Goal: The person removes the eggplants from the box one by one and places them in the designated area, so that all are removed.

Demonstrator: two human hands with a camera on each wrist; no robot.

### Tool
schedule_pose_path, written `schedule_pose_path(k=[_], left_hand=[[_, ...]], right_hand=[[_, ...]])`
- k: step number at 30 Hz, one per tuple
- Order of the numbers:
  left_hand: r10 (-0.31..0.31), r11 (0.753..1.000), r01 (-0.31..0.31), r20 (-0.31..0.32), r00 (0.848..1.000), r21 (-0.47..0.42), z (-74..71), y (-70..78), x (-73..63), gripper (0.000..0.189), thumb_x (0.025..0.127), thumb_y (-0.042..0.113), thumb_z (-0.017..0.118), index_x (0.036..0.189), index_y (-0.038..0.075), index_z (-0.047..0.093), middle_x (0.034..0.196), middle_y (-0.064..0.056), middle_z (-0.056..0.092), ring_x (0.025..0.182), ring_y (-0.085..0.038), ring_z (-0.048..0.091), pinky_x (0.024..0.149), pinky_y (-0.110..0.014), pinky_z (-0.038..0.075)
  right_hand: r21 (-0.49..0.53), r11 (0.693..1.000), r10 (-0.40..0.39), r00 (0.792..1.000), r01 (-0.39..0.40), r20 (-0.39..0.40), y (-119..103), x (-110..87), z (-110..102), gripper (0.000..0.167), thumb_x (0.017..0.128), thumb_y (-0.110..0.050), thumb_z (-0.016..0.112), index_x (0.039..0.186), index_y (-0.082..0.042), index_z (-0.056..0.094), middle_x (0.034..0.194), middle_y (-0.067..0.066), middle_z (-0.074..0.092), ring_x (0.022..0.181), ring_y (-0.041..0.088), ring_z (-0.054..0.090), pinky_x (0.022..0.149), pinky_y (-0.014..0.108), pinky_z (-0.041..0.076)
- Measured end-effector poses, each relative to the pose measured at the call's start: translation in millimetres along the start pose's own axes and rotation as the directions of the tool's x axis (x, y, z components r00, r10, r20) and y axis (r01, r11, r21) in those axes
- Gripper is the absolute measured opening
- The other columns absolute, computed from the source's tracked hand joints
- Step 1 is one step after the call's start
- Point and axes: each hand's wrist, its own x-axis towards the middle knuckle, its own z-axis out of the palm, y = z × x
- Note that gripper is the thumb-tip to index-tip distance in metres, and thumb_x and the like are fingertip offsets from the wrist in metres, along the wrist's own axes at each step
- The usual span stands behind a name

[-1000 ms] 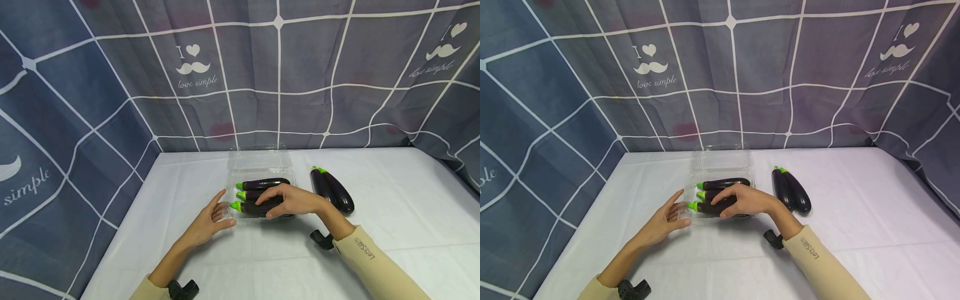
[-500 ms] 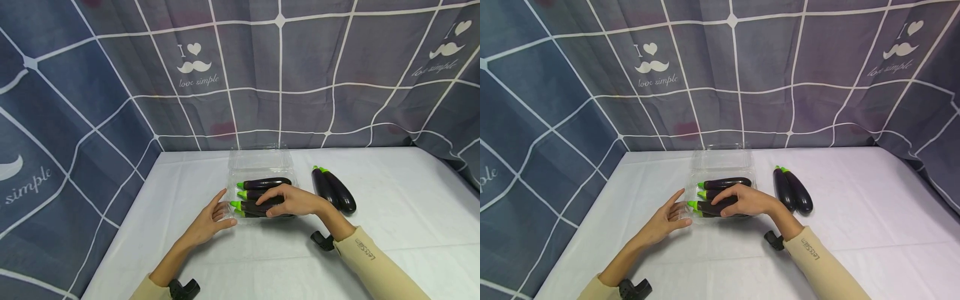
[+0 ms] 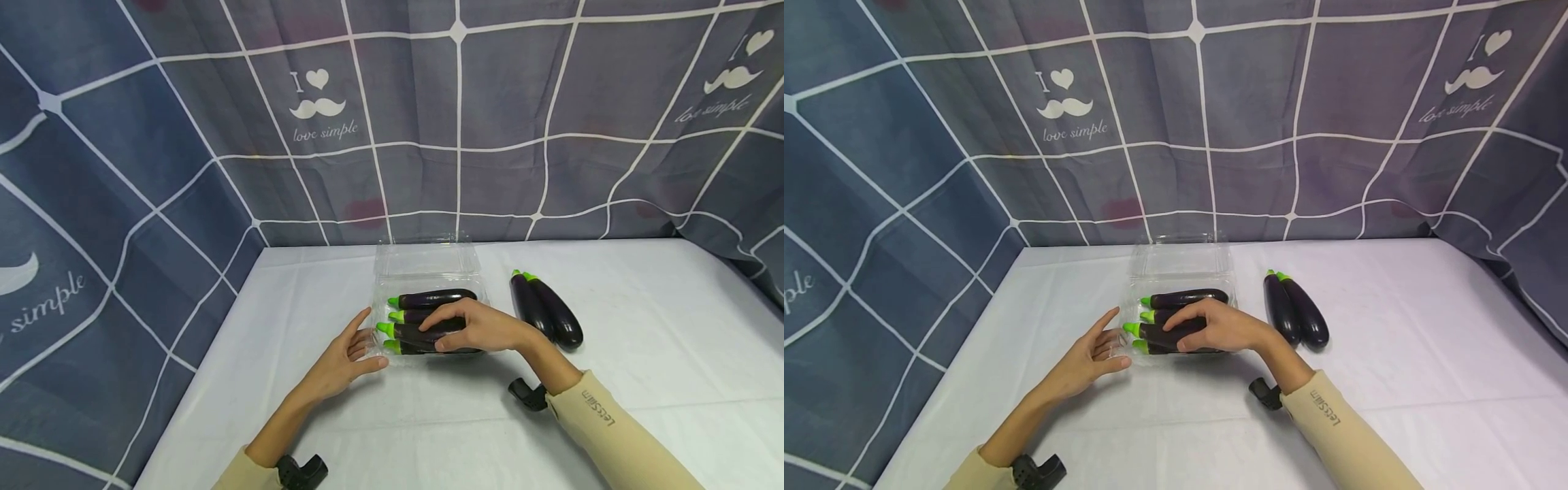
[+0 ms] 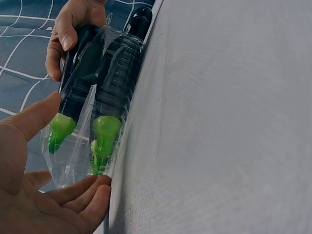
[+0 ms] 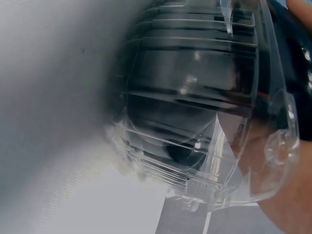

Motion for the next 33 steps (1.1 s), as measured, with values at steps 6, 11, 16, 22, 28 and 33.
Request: schedule_pose_path(k=[6, 11, 16, 22, 28, 33], left_hand=[[-0.002, 1.000, 0.002, -0.009, 1.000, 0.003, 0.4, 0.2, -0.1, 0.098, 0.086, 0.024, 0.079, 0.160, 0.017, 0.016, 0.150, -0.021, 0.037, 0.139, -0.035, 0.036, 0.114, -0.042, 0.033], [-0.001, 1.000, 0.001, -0.008, 1.000, 0.004, 0.5, -0.3, 0.0, 0.097, 0.086, 0.024, 0.079, 0.160, 0.017, 0.016, 0.151, -0.022, 0.036, 0.139, -0.036, 0.036, 0.114, -0.042, 0.033], [-0.003, 1.000, 0.003, -0.009, 1.000, 0.004, 0.5, 0.5, 0.0, 0.098, 0.086, 0.024, 0.080, 0.160, 0.017, 0.016, 0.151, -0.022, 0.037, 0.139, -0.035, 0.037, 0.113, -0.041, 0.034], [-0.001, 1.000, 0.001, -0.009, 1.000, 0.001, 0.6, 0.6, 0.1, 0.098, 0.086, 0.024, 0.080, 0.160, 0.016, 0.016, 0.150, -0.023, 0.037, 0.138, -0.036, 0.037, 0.114, -0.041, 0.033], [0.000, 1.000, 0.000, 0.000, 1.000, -0.004, 0.6, 0.7, 0.3, 0.098, 0.086, 0.024, 0.079, 0.160, 0.017, 0.015, 0.150, -0.022, 0.037, 0.139, -0.035, 0.036, 0.114, -0.041, 0.033], [0.004, 1.000, -0.004, 0.001, 1.000, -0.003, -0.3, 0.1, 0.1, 0.098, 0.086, 0.022, 0.079, 0.160, 0.017, 0.015, 0.150, -0.022, 0.037, 0.139, -0.034, 0.036, 0.114, -0.040, 0.033]], right_hand=[[0.006, 1.000, -0.007, 0.999, 0.007, -0.040, -1, -0.8, 0, 0.032, 0.089, -0.017, 0.073, 0.121, -0.013, 0.071, 0.121, -0.001, 0.066, 0.114, 0.019, 0.058, 0.096, 0.041, 0.050], [0.014, 1.000, -0.002, 0.999, 0.003, -0.052, 0, -1.5, 0, 0.031, 0.089, -0.017, 0.072, 0.120, -0.015, 0.071, 0.121, -0.005, 0.066, 0.115, 0.016, 0.058, 0.097, 0.040, 0.049], [0.023, 1.000, -0.009, 0.998, 0.010, -0.063, 1, -2.8, 0, 0.030, 0.090, -0.017, 0.071, 0.120, -0.015, 0.071, 0.121, -0.005, 0.066, 0.116, 0.016, 0.058, 0.097, 0.040, 0.049], [0.030, 0.999, -0.034, 0.992, 0.038, -0.125, 3, -6.7, -1, 0.030, 0.092, -0.017, 0.070, 0.122, -0.016, 0.070, 0.123, -0.003, 0.064, 0.117, 0.018, 0.057, 0.097, 0.039, 0.050], [0.029, 0.999, -0.012, 0.959, 0.021, -0.283, 6, -13.1, -3, 0.031, 0.090, -0.018, 0.073, 0.121, -0.019, 0.071, 0.125, -0.004, 0.063, 0.120, 0.020, 0.054, 0.101, 0.046, 0.045], [0.025, 1.000, -0.005, 0.936, 0.015, -0.351, 6, -16.7, -5, 0.035, 0.088, -0.019, 0.076, 0.123, -0.019, 0.070, 0.123, -0.004, 0.065, 0.118, 0.021, 0.054, 0.100, 0.050, 0.043]])
